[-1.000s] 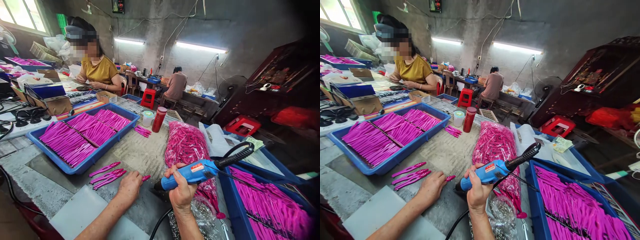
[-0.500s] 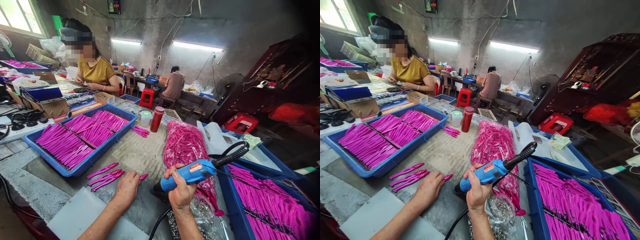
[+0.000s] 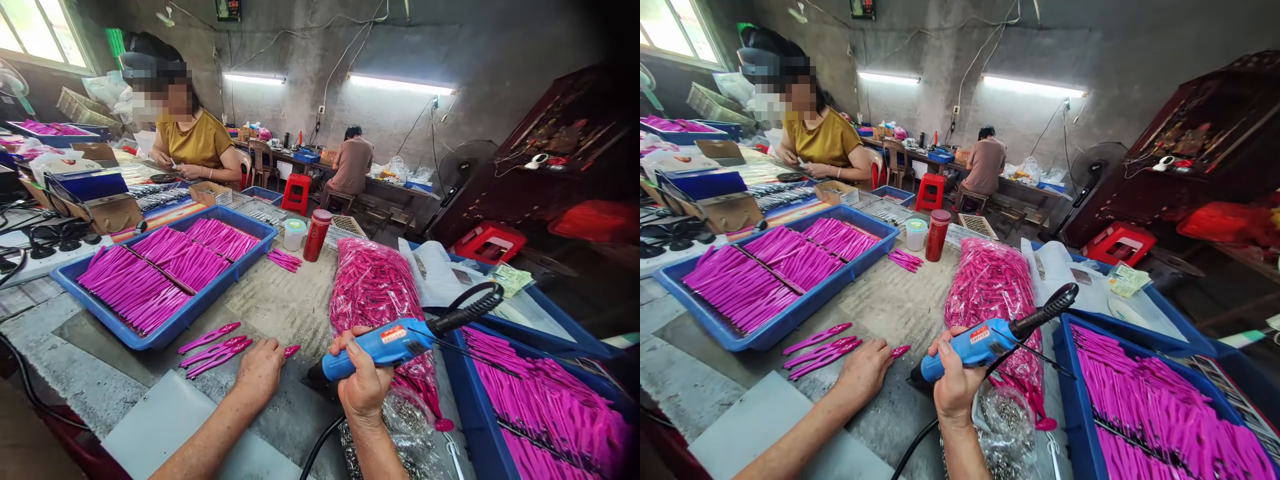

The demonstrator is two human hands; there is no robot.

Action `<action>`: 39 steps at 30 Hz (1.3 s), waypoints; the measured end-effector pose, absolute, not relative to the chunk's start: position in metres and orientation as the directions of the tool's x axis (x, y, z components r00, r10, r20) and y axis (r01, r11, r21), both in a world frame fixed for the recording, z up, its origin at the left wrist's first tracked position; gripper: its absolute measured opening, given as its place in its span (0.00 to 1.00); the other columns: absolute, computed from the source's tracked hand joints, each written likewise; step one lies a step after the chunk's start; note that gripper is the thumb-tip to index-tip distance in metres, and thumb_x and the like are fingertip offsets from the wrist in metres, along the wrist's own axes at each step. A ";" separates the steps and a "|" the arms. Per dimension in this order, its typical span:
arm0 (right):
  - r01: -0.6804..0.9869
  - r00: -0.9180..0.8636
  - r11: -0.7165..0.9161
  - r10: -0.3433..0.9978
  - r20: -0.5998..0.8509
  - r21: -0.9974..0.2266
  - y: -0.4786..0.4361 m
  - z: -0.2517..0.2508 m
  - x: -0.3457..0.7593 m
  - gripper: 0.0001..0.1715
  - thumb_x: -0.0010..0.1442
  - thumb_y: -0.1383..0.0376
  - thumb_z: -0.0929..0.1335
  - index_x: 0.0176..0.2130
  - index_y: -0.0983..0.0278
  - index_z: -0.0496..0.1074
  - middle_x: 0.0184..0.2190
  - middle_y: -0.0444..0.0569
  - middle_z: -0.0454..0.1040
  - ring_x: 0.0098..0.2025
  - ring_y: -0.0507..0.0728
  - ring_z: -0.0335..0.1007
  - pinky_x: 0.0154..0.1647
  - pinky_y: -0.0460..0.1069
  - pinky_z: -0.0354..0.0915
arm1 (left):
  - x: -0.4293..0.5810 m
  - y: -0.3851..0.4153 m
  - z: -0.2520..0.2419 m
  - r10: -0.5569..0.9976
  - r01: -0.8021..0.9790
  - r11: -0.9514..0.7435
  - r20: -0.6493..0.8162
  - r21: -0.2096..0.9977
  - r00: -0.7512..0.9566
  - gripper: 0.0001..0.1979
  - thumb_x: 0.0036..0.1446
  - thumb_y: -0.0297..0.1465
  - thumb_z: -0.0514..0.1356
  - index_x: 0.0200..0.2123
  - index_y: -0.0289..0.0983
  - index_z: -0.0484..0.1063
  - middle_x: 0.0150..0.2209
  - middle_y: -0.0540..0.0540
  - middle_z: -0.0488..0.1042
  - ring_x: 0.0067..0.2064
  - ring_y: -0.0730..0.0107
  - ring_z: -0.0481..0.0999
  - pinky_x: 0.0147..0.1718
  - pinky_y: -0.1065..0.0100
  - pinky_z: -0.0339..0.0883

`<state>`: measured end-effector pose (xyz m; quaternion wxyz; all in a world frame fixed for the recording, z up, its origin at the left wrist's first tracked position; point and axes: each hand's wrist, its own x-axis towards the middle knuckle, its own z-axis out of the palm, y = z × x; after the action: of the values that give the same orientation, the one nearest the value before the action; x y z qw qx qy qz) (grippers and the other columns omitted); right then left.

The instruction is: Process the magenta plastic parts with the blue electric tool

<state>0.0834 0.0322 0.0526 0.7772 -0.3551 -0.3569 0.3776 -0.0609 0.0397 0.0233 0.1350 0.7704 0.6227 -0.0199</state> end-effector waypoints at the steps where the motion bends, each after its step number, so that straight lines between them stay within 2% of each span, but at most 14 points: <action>1: -0.337 0.462 0.462 0.840 0.283 -0.820 0.032 0.053 0.083 0.15 0.49 0.63 0.70 0.35 0.64 0.62 0.22 0.41 0.65 0.20 0.53 0.63 0.25 0.48 0.61 | -0.061 0.040 0.023 0.954 0.964 -0.190 -0.198 0.186 0.226 0.13 0.60 0.30 0.48 0.37 0.38 0.72 0.40 0.43 0.72 0.46 0.61 0.69 0.39 0.65 0.63; 9: -0.318 0.452 0.468 0.839 0.302 -0.825 0.035 0.056 0.082 0.14 0.49 0.63 0.69 0.34 0.65 0.63 0.21 0.41 0.65 0.21 0.53 0.63 0.25 0.49 0.61 | -0.062 0.041 0.022 0.943 0.954 -0.240 -0.191 0.178 0.273 0.14 0.60 0.28 0.46 0.37 0.37 0.72 0.38 0.42 0.72 0.44 0.61 0.70 0.39 0.64 0.64; 15: -0.334 0.445 0.457 0.847 0.289 -0.825 0.044 0.061 0.075 0.15 0.47 0.63 0.70 0.34 0.65 0.64 0.21 0.41 0.66 0.20 0.53 0.63 0.23 0.49 0.61 | -0.060 0.040 0.020 0.954 0.961 -0.212 -0.177 0.176 0.243 0.15 0.60 0.27 0.46 0.37 0.37 0.72 0.38 0.43 0.72 0.45 0.60 0.69 0.38 0.64 0.65; 23: -0.292 0.413 0.469 0.848 0.332 -0.834 0.067 0.062 0.060 0.16 0.45 0.64 0.71 0.34 0.65 0.64 0.23 0.42 0.67 0.20 0.53 0.64 0.22 0.48 0.62 | -0.059 0.040 0.023 0.957 0.959 -0.145 -0.210 0.241 0.198 0.15 0.59 0.28 0.46 0.36 0.39 0.73 0.37 0.45 0.73 0.44 0.61 0.69 0.37 0.65 0.64; 32: -0.278 0.337 0.470 0.865 0.373 -0.838 0.074 0.057 0.049 0.14 0.47 0.64 0.71 0.34 0.65 0.64 0.22 0.42 0.67 0.19 0.53 0.65 0.22 0.48 0.63 | -0.059 0.039 0.017 0.966 0.947 -0.156 -0.155 0.282 0.205 0.15 0.58 0.26 0.46 0.34 0.39 0.73 0.36 0.45 0.73 0.43 0.59 0.69 0.36 0.64 0.63; 39: -0.289 0.332 0.456 0.873 0.358 -0.842 0.075 0.052 0.050 0.15 0.47 0.65 0.71 0.34 0.66 0.64 0.22 0.42 0.67 0.19 0.53 0.65 0.22 0.48 0.63 | -0.059 0.038 0.017 0.964 0.948 -0.164 -0.160 0.273 0.213 0.16 0.59 0.26 0.44 0.35 0.39 0.73 0.37 0.46 0.73 0.43 0.59 0.70 0.36 0.62 0.64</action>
<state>0.0497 0.0754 0.0523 0.7400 -0.3439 -0.4244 0.3924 -0.0593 0.0384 0.0168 0.1583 0.7624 0.6269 0.0255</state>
